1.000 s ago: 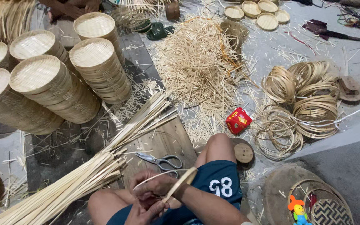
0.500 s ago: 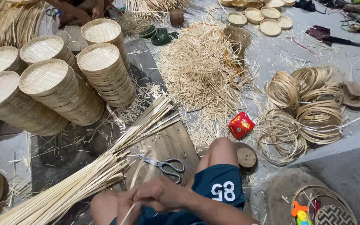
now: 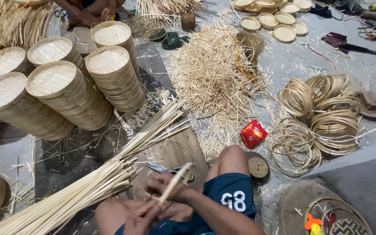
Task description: The person sits on the floor and bends thin bamboo strips into circular rings, joining the ends by hand. The person repeatedly forms rings and places them aside among other finished rings.
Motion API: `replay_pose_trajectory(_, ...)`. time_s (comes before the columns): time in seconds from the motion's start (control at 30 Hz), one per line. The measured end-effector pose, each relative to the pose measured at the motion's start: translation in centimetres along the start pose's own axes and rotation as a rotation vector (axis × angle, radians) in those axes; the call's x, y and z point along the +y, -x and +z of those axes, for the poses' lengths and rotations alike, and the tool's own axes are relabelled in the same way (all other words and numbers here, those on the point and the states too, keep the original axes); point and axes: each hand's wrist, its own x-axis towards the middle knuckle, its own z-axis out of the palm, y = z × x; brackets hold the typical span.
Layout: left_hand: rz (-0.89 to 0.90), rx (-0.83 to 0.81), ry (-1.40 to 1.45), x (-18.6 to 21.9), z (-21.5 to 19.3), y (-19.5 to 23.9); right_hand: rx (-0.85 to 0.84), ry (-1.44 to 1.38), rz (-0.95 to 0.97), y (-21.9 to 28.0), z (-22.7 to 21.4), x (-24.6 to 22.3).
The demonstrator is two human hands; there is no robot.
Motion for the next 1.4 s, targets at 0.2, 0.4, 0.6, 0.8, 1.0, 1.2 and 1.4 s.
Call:
replay_pose_trajectory(0.2, 0.461, 0.237, -0.431, -0.7, -1.8, -0.6, 0.200, 1.011, -0.736, 5.2, 2.6, -7.7)
replay_pose_trajectory(0.4, 0.263, 0.345, -0.292, -0.6, -1.6, -2.0, -0.177, 0.817, -0.748, 5.5, 2.6, -7.0)
replay_pose_trajectory(0.6, 0.057, 0.163, 0.126, -0.5, 0.5, -0.1, 0.132, 0.992, -1.076, 1.6, -1.5, -0.4)
replay_pose_trajectory(0.8, 0.009, 0.035, 0.044, -0.7, 2.3, -0.1, -0.288, -0.403, -0.077, 0.0, -0.7, 1.0)
replay_pose_trajectory(1.0, 0.235, 0.321, 0.220, -3.1, -1.9, -2.2, 0.092, 0.728, -0.620, 4.3, 1.6, -4.9)
replay_pose_trajectory(1.2, 0.177, 0.419, 0.294, -2.2, -1.3, -3.5, -0.132, 0.150, -0.373, 4.6, 2.0, -3.8)
replay_pose_trajectory(1.4, 0.282, 0.625, 0.374, 4.8, 4.1, -1.8, 0.024, -0.855, -0.172, 1.7, 1.7, 1.4)
